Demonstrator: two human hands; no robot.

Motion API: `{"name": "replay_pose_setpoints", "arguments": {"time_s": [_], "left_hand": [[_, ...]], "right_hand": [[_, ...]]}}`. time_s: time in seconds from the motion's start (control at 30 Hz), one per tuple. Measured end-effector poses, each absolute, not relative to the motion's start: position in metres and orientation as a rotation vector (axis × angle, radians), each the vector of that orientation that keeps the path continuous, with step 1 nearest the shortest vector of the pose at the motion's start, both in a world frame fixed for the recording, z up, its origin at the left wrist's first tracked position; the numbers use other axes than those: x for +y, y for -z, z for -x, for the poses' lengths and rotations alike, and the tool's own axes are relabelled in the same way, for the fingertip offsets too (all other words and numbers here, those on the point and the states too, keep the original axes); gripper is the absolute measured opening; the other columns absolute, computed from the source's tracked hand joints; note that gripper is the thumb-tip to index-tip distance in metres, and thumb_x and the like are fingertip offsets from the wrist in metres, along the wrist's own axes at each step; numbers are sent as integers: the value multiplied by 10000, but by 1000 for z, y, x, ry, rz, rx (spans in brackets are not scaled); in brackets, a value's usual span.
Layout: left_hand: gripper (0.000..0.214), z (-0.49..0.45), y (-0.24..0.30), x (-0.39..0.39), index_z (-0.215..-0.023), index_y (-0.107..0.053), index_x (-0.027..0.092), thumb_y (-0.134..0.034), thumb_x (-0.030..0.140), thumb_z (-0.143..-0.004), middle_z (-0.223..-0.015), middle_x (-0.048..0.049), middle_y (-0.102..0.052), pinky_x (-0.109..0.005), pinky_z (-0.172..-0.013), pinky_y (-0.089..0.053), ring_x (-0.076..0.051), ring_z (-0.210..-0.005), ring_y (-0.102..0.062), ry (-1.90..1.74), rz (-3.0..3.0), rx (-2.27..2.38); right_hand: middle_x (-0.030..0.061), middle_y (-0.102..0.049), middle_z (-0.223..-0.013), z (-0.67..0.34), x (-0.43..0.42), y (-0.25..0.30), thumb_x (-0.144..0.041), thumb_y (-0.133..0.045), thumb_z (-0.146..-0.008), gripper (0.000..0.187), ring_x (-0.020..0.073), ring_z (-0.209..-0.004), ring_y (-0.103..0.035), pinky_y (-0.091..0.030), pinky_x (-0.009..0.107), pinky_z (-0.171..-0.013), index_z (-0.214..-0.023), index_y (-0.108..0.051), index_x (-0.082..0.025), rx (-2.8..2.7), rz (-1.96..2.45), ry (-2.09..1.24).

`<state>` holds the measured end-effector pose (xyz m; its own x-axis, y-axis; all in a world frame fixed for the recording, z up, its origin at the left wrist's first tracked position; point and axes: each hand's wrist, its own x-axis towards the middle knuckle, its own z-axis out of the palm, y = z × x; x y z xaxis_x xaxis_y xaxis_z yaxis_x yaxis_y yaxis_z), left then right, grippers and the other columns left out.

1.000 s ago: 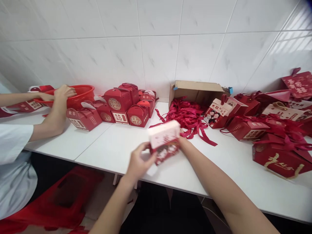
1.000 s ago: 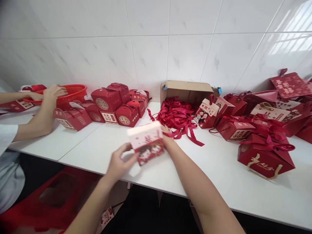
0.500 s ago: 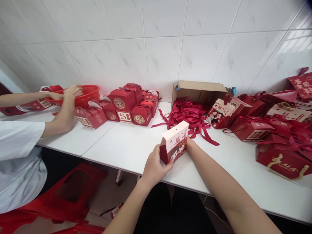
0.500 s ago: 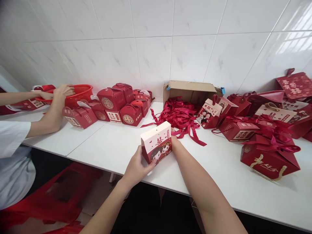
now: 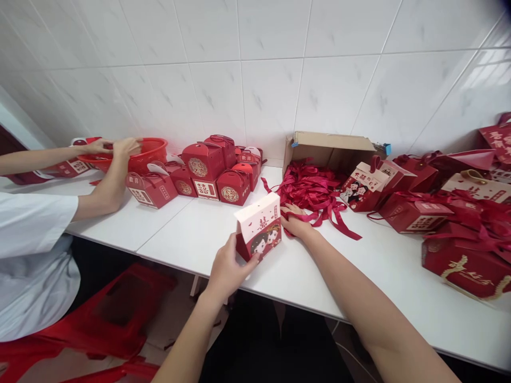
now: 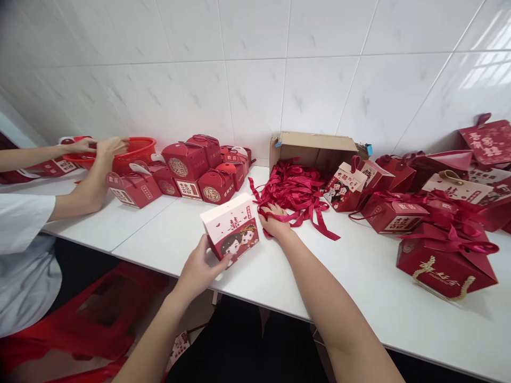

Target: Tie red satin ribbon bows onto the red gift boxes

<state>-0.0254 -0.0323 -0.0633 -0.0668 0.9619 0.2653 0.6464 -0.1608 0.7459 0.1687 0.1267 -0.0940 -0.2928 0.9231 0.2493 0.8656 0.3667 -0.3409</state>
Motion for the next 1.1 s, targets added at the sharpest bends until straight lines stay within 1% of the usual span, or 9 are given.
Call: {"name": "replay_pose_setpoints", "arguments": {"time_s": [0.1,0.3,0.53,0.63,0.77,0.87,1.0,1.03,1.1], "left_hand": [[490,57,64,-25,-1129,-480,258,-647,489,-730,-1077,-39,-683,-313,-773,-521,-233,-968,-651,-1157,-1712,1853],[534,149,67,-7,-1094,-501,251,-675,511,-660,-1050,-66,-692,-369,-784,-527,-277,-923,-665,-1240,-1388,2351],[586,195,64,6,-1203,-488,248,-623,521,-703,-1097,-68,-684,-355,-800,-532,-257,-946,-662,-1192,-1435,2390],[603,201,61,13,-1204,-491,237,-629,534,-697,-1096,-93,-682,-404,-849,-508,-290,-995,-643,-1130,-1452,2429],[695,216,50,22,-1217,-472,178,-599,620,-696,-1154,-178,-632,-596,-963,-358,-420,-1148,-523,-1053,-1418,2566],[812,227,38,24,-1306,-365,123,-545,663,-727,-1271,-194,-540,-675,-969,-276,-485,-1212,-422,-1038,-1414,2608],[896,217,28,22,-1395,-132,108,-538,612,-776,-1387,-175,-396,-697,-1009,-179,-496,-1311,-222,-1253,-1482,2691],[858,210,27,23,-1391,-123,109,-531,577,-800,-1395,-171,-376,-682,-1030,-159,-473,-1329,-186,-1376,-1565,2704],[669,191,25,31,-1329,-264,112,-505,502,-841,-1345,-153,-429,-598,-1075,-183,-393,-1318,-261,-1544,-1821,2637]], "right_hand": [[72,-517,-1354,-168,123,93,-342,-410,-944,351,246,-1294,-390,-288,424,-1082,-1237,-568,-231,-2221,1566,-206],[91,-480,-1400,-167,123,91,-344,-423,-924,390,268,-1318,-367,-263,433,-1088,-1262,-562,-207,-2209,1604,-239],[79,-473,-1407,-167,123,93,-349,-423,-919,397,279,-1333,-344,-244,447,-1095,-1272,-556,-224,-2198,1607,-273],[93,-469,-1408,-167,123,94,-347,-423,-919,398,279,-1336,-339,-242,456,-1095,-1273,-554,-218,-2193,1603,-275],[92,-485,-1391,-168,123,95,-348,-425,-918,391,285,-1321,-355,-253,460,-1087,-1262,-563,-221,-2198,1595,-277],[83,-498,-1378,-168,123,94,-343,-423,-919,379,283,-1308,-369,-256,459,-1084,-1248,-573,-230,-2199,1588,-278],[98,-492,-1384,-167,121,92,-328,-417,-920,382,287,-1311,-364,-247,454,-1087,-1243,-578,-203,-2194,1580,-275],[100,-495,-1381,-166,121,91,-325,-420,-919,382,287,-1311,-364,-251,452,-1085,-1242,-580,-198,-2192,1576,-276],[95,-500,-1377,-166,122,91,-320,-428,-915,374,283,-1309,-365,-257,449,-1080,-1234,-585,-204,-2187,1571,-276]]}}
